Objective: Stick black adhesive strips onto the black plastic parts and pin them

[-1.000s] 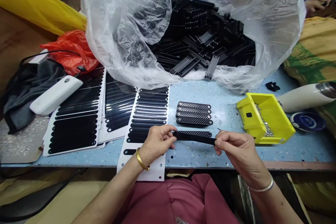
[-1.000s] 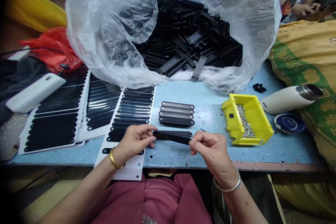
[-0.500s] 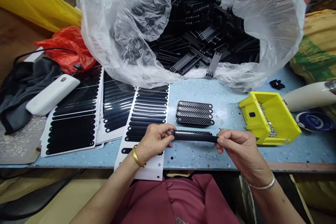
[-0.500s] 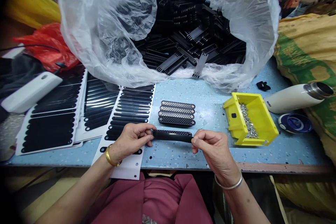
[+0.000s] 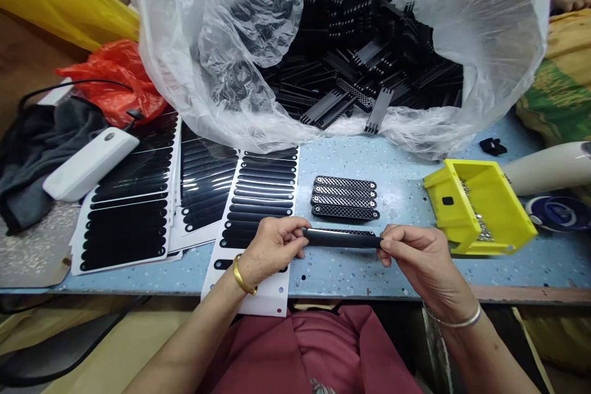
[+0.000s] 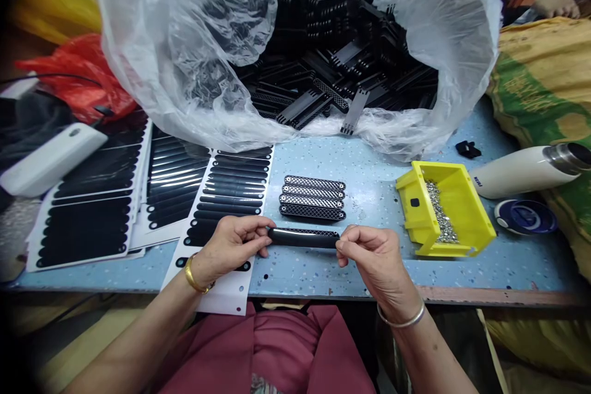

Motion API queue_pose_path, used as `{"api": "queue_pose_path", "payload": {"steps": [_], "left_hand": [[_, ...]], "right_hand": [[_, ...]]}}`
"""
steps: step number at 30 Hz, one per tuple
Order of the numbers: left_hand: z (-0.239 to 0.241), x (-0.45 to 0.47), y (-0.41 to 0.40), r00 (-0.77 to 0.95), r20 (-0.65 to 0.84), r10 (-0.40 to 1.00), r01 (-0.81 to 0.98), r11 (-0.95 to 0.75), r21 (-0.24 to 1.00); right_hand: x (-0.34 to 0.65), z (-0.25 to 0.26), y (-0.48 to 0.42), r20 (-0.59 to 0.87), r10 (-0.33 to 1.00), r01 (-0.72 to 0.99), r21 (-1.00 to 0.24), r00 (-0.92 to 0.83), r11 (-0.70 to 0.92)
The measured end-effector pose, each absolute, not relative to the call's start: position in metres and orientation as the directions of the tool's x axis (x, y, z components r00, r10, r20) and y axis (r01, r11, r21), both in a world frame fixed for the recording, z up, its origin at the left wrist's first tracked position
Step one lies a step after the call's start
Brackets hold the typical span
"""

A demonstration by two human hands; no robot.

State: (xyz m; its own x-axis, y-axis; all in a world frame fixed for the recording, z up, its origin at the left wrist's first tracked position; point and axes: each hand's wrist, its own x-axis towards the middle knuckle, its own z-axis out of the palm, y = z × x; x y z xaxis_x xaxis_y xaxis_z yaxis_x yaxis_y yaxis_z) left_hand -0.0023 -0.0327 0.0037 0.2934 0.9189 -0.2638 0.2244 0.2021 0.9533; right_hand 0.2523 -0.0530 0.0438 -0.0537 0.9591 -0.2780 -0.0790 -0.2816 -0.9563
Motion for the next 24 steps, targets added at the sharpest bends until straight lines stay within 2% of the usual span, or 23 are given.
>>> {"api": "queue_pose_path", "payload": {"steps": [14, 24], "left_hand": [[0.001, -0.005, -0.033, 0.327, -0.236, 0.915, 0.214, 0.172, 0.962], [0.003, -0.005, -0.032, 0.321, -0.248, 0.914, 0.242, 0.174, 0.954]], "right_hand": [[0.257, 0.029, -0.051, -0.297, 0.955, 0.056, -0.953, 0.012, -0.297], [0.258, 0.028, -0.046, -0.308, 0.951, 0.069, -0.949, 0.017, -0.309]]}}
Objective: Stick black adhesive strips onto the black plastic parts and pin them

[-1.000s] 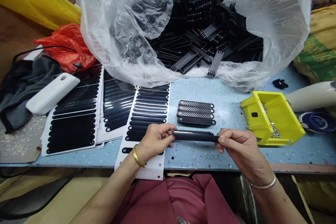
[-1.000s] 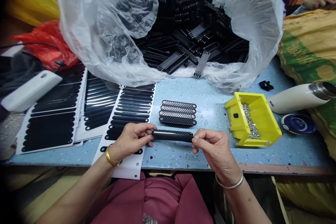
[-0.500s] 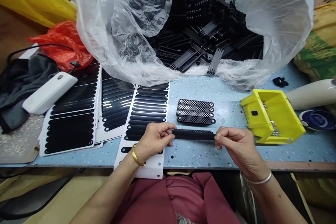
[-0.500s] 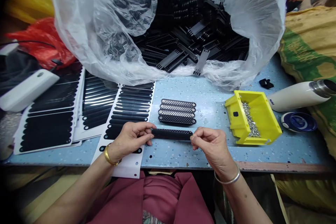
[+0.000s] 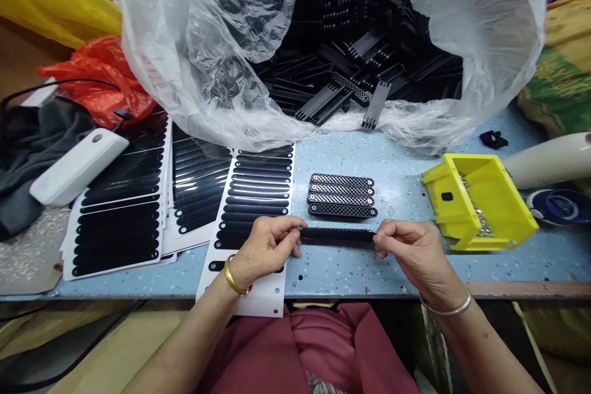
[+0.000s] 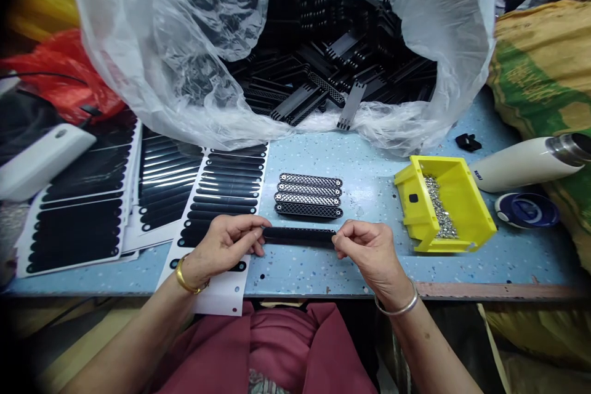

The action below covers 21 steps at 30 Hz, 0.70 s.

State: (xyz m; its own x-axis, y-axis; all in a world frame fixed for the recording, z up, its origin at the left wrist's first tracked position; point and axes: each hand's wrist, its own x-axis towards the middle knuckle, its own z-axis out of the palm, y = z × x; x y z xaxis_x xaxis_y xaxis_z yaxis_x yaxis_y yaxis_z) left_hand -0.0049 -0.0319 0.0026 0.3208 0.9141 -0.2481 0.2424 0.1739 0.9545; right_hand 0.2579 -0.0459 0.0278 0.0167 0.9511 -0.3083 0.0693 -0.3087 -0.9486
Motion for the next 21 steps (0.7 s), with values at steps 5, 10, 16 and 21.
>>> {"api": "queue_pose_path", "payload": {"steps": [5, 10, 16, 21], "left_hand": [[0.0038, -0.0037, -0.0302, 0.307, -0.268, 0.913, 0.227, 0.203, 0.952], [0.0037, -0.0019, -0.0299, 0.299, -0.257, 0.919, 0.250, 0.184, 0.950], [0.0052, -0.0026, -0.0298, 0.306, -0.227, 0.925, 0.299, 0.133, 0.945], [0.0044, -0.0019, -0.0298, 0.282, -0.199, 0.938, 0.357, 0.090, 0.930]], "right_hand": [[0.2590, 0.0244, -0.0451, -0.314, 0.949, 0.065, -0.947, 0.005, -0.314], [0.2581, 0.0216, -0.0441, -0.330, 0.943, 0.057, -0.942, 0.025, -0.331], [0.2590, 0.0198, -0.0432, -0.350, 0.937, 0.036, -0.936, 0.016, -0.351], [0.2583, 0.0212, -0.0421, -0.355, 0.935, 0.041, -0.934, 0.018, -0.355]]}}
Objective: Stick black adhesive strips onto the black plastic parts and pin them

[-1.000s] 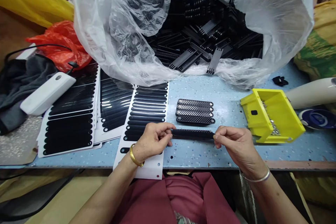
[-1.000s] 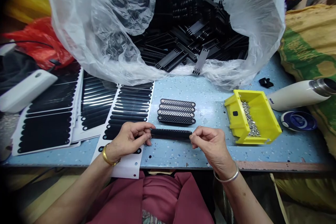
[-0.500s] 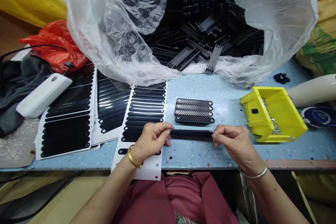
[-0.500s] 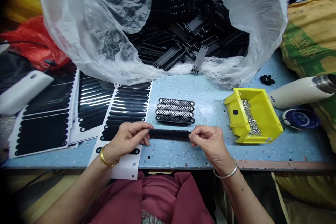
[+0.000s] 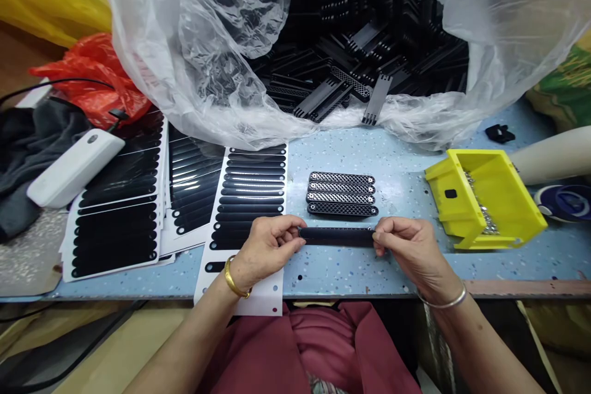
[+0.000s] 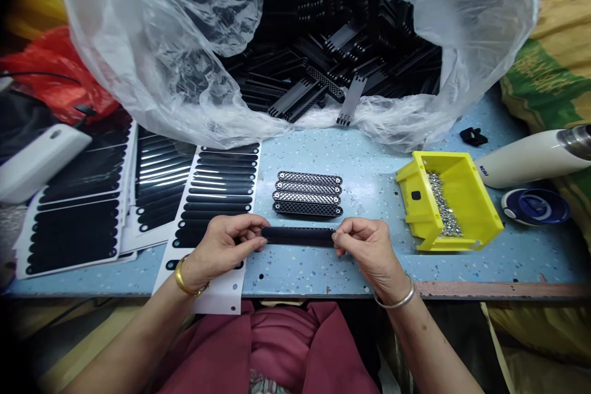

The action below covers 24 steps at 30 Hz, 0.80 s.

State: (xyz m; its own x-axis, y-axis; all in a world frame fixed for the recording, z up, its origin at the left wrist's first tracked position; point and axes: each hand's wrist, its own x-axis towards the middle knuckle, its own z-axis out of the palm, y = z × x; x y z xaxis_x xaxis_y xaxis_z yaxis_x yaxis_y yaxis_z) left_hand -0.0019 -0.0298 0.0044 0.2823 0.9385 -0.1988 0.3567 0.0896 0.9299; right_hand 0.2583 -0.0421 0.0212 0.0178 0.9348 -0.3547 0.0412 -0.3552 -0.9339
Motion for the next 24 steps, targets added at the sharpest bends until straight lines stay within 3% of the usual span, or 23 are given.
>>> {"api": "queue_pose_path", "payload": {"steps": [24], "left_hand": [[0.0021, -0.0068, -0.0278, 0.371, -0.169, 0.913, 0.352, 0.030, 0.935]], "right_hand": [[0.2603, 0.0198, -0.0430, -0.374, 0.927, 0.036, -0.927, 0.024, -0.375]]}}
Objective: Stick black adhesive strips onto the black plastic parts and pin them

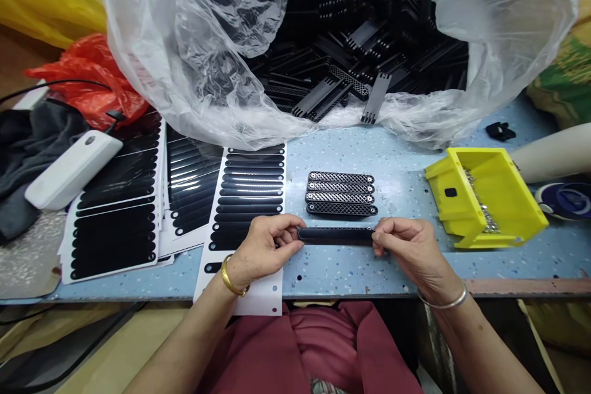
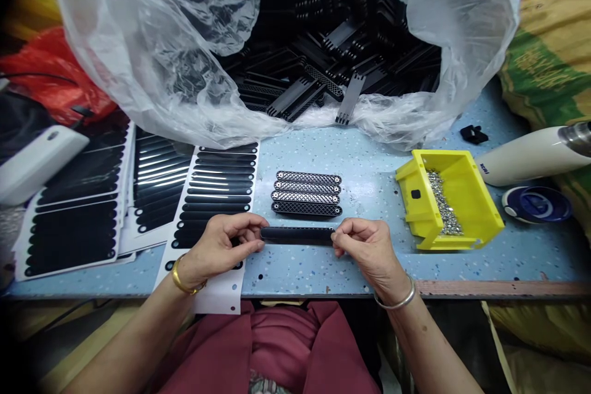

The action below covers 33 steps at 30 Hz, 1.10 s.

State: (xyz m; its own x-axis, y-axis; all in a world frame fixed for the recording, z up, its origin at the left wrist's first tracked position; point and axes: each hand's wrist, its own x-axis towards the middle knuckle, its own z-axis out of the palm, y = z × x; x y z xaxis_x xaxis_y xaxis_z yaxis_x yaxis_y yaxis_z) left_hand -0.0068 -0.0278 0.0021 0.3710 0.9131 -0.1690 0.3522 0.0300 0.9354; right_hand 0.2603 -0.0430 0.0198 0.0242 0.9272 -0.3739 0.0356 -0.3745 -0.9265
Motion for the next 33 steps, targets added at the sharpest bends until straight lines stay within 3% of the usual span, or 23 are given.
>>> {"api": "queue_pose_path", "payload": {"steps": [11, 19, 24, 33], "left_hand": [[0.004, -0.003, -0.029, 0.323, -0.158, 0.933, 0.392, 0.020, 0.920], [0.000, -0.001, -0.030, 0.295, -0.134, 0.946, 0.354, 0.022, 0.935], [-0.001, -0.002, -0.029, 0.308, -0.176, 0.935, 0.312, 0.075, 0.947], [-0.001, -0.002, -0.025, 0.312, -0.219, 0.924, 0.294, 0.126, 0.947]], "right_hand": [[0.262, 0.014, -0.046, -0.329, 0.944, 0.040, -0.944, -0.005, -0.328], [0.259, 0.036, -0.050, 0.078, 0.984, 0.299, -0.946, -0.163, 0.124], [0.249, 0.059, -0.054, 0.201, 0.944, 0.394, -0.871, -0.261, 0.295], [0.251, 0.057, -0.053, 0.194, 0.955, 0.453, -0.847, -0.224, 0.278]]}}
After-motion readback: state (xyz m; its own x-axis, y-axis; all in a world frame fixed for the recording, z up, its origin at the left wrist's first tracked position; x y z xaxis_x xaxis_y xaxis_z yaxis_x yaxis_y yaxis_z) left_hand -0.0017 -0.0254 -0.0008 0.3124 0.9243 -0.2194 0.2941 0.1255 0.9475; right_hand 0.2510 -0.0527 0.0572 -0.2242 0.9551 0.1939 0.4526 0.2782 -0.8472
